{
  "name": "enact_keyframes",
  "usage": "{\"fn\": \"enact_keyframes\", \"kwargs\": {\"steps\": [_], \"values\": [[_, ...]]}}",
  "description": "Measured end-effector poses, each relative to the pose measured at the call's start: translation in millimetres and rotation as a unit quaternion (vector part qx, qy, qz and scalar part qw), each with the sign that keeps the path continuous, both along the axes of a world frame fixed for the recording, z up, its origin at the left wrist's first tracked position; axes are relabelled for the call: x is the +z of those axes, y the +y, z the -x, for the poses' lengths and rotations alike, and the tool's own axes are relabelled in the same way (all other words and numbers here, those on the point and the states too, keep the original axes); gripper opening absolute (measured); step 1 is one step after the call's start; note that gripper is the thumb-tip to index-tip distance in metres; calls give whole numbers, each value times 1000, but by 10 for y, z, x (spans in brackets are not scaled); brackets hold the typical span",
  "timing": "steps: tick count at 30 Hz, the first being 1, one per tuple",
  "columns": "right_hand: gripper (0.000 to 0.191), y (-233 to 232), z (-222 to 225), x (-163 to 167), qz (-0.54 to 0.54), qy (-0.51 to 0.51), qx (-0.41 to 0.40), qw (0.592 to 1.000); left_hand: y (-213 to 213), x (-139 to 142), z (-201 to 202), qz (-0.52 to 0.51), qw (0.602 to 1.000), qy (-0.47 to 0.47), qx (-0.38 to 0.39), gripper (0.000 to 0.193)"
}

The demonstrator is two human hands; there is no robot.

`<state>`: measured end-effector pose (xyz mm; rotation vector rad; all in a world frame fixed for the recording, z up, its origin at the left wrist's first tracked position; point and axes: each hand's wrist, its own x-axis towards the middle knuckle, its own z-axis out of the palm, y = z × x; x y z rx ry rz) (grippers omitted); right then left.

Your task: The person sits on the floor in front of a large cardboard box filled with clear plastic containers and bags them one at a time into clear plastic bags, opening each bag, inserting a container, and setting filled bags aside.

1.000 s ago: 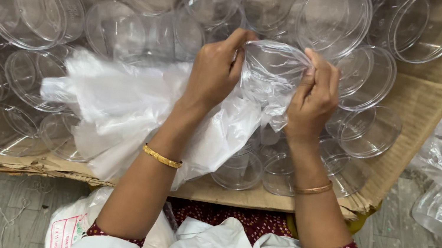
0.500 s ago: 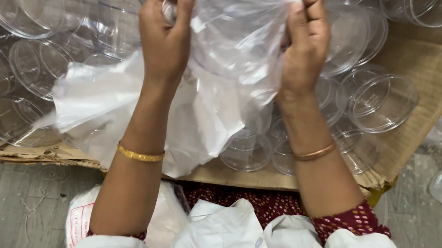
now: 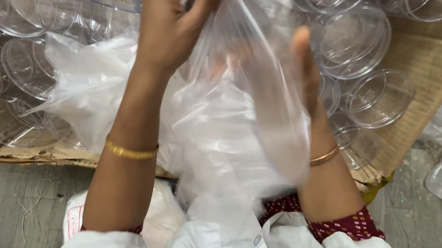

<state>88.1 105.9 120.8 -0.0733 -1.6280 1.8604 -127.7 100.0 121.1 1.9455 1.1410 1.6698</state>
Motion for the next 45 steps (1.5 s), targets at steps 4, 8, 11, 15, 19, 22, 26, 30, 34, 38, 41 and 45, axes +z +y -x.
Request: {"fn": "enact_keyframes", "kwargs": {"steps": [4,8,11,15,19,22,26,30,34,38,41,45], "values": [[33,-280,-126,57,-78,-89,51,992,110,-119,-233,155,986,60,-9,35],[37,-370,-592,-95,32,48,-162,985,-124,-296,-330,290,953,38,-75,34],[40,-104,-1448,-189,121,271,-291,910,-237,-330,-278,296,949,4,-106,26],[44,564,-2806,-470,282,381,-430,768,-304,-335,-271,313,946,34,-80,23],[48,1350,-3598,-1032,362,322,-503,716,-331,-335,-374,331,939,48,-81,22],[36,1939,-3755,-1213,342,217,-443,800,-361,-326,-397,370,926,49,-59,23],[32,2079,-3704,-1031,209,125,-412,878,-428,-334,-314,345,929,-51,-121,25],[16,1453,-3089,-680,-39,138,-585,798,-496,-364,-278,373,908,-108,-157,27],[20,227,-1807,-462,-197,43,-619,759,-572,-328,-385,371,908,-80,-178,27],[78,-712,-792,-215,-356,-193,-380,832,-651,-246,-557,318,908,-160,-220,31],[54,-789,-512,-196,-220,-240,-397,858,-703,-195,-516,304,907,-168,-237,39],[17,-688,-771,-337,-86,-181,-436,877,-788,-198,-317,279,927,-152,-202,44]]}}
